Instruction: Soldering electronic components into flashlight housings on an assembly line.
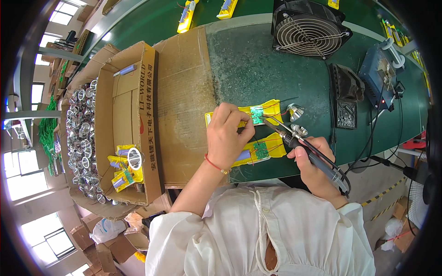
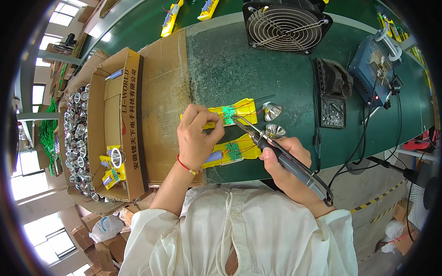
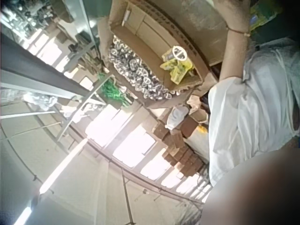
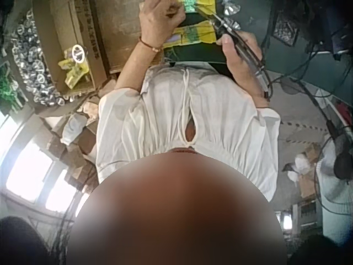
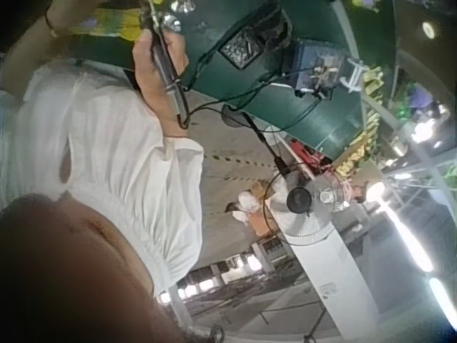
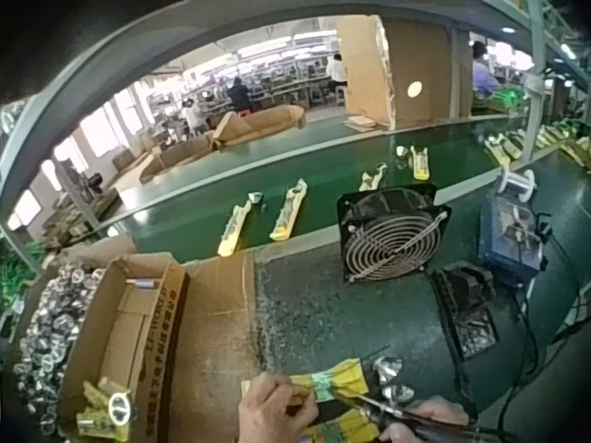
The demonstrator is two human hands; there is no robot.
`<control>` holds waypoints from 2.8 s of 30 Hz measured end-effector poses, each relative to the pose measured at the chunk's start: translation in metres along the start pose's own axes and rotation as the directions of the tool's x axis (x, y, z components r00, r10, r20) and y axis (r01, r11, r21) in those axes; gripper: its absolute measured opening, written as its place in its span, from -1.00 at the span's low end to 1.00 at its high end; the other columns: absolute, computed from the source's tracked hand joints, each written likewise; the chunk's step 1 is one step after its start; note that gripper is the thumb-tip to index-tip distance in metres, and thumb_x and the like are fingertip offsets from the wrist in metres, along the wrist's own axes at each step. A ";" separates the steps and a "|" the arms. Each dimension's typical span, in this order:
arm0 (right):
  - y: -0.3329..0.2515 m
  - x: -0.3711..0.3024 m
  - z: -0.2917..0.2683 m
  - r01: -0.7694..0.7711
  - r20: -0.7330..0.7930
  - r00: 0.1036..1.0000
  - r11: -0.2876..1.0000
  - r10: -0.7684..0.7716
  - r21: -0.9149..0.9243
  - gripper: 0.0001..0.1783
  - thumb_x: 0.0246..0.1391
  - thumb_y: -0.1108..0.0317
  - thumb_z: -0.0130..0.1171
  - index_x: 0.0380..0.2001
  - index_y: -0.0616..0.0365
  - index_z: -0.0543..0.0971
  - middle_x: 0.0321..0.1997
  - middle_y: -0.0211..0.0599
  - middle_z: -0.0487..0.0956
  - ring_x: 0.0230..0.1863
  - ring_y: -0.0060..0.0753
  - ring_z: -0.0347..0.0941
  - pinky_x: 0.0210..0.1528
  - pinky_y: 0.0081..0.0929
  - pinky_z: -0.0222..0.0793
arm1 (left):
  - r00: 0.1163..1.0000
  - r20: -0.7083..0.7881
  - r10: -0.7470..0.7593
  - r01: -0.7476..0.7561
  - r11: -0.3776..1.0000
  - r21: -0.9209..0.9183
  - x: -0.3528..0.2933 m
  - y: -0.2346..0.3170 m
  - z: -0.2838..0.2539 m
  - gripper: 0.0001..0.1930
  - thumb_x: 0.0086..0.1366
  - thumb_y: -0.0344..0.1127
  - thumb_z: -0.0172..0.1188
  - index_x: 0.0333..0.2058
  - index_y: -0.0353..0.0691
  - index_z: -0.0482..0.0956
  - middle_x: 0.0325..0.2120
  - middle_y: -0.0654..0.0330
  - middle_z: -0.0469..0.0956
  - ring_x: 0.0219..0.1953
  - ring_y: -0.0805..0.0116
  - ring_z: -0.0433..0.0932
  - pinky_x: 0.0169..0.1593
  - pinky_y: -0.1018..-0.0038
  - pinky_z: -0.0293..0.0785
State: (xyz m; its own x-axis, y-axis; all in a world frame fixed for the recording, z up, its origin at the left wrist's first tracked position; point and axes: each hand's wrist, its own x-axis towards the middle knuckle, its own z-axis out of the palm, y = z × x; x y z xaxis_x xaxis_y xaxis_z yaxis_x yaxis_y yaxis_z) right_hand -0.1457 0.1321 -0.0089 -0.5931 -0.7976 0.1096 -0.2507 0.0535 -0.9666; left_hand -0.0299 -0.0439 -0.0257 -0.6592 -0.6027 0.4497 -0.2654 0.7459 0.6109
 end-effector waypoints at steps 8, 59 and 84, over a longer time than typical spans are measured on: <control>0.000 0.001 0.006 -0.100 0.008 0.995 0.994 0.100 0.050 -0.80 0.07 0.36 0.04 -0.35 0.27 0.32 -0.55 -0.21 0.53 -0.48 -0.57 0.45 -0.40 -0.60 0.35 | 1.000 0.012 -0.020 0.020 1.000 0.010 0.000 0.002 0.001 -0.85 -0.19 -0.54 0.23 -0.61 -0.23 0.43 -0.52 0.18 0.36 -0.44 0.21 0.40 -0.40 0.40 0.35; 0.017 -0.027 -0.016 -0.005 -0.136 0.990 0.982 0.031 0.187 -0.80 0.04 0.38 0.07 -0.34 0.28 0.33 -0.54 -0.22 0.50 -0.55 -0.52 0.45 -0.51 -0.66 0.35 | 0.950 0.165 0.266 -0.273 0.962 0.018 0.013 0.000 -0.051 -0.85 -0.01 -0.49 0.22 -0.39 -0.24 0.61 -0.45 0.18 0.52 -0.35 0.35 0.46 -0.28 0.51 0.39; 0.011 -0.001 -0.005 -0.108 -0.054 0.991 0.970 0.122 0.218 -0.84 -0.01 0.44 0.10 -0.40 0.30 0.39 -0.54 -0.26 0.47 -0.60 -0.52 0.46 -0.60 -0.68 0.34 | 0.990 0.064 0.129 -0.134 0.988 0.071 -0.006 -0.001 -0.003 -0.89 -0.19 -0.49 0.25 -0.60 -0.21 0.50 -0.60 0.24 0.43 -0.34 0.25 0.41 -0.30 0.41 0.37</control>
State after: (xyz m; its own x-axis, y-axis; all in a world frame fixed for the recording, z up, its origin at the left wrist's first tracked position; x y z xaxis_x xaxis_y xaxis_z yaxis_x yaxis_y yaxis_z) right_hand -0.1518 0.1362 -0.0187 -0.6600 -0.7513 0.0032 -0.0125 0.0068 -0.9999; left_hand -0.0232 -0.0416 -0.0267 -0.7317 -0.4819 0.4821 -0.2244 0.8381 0.4972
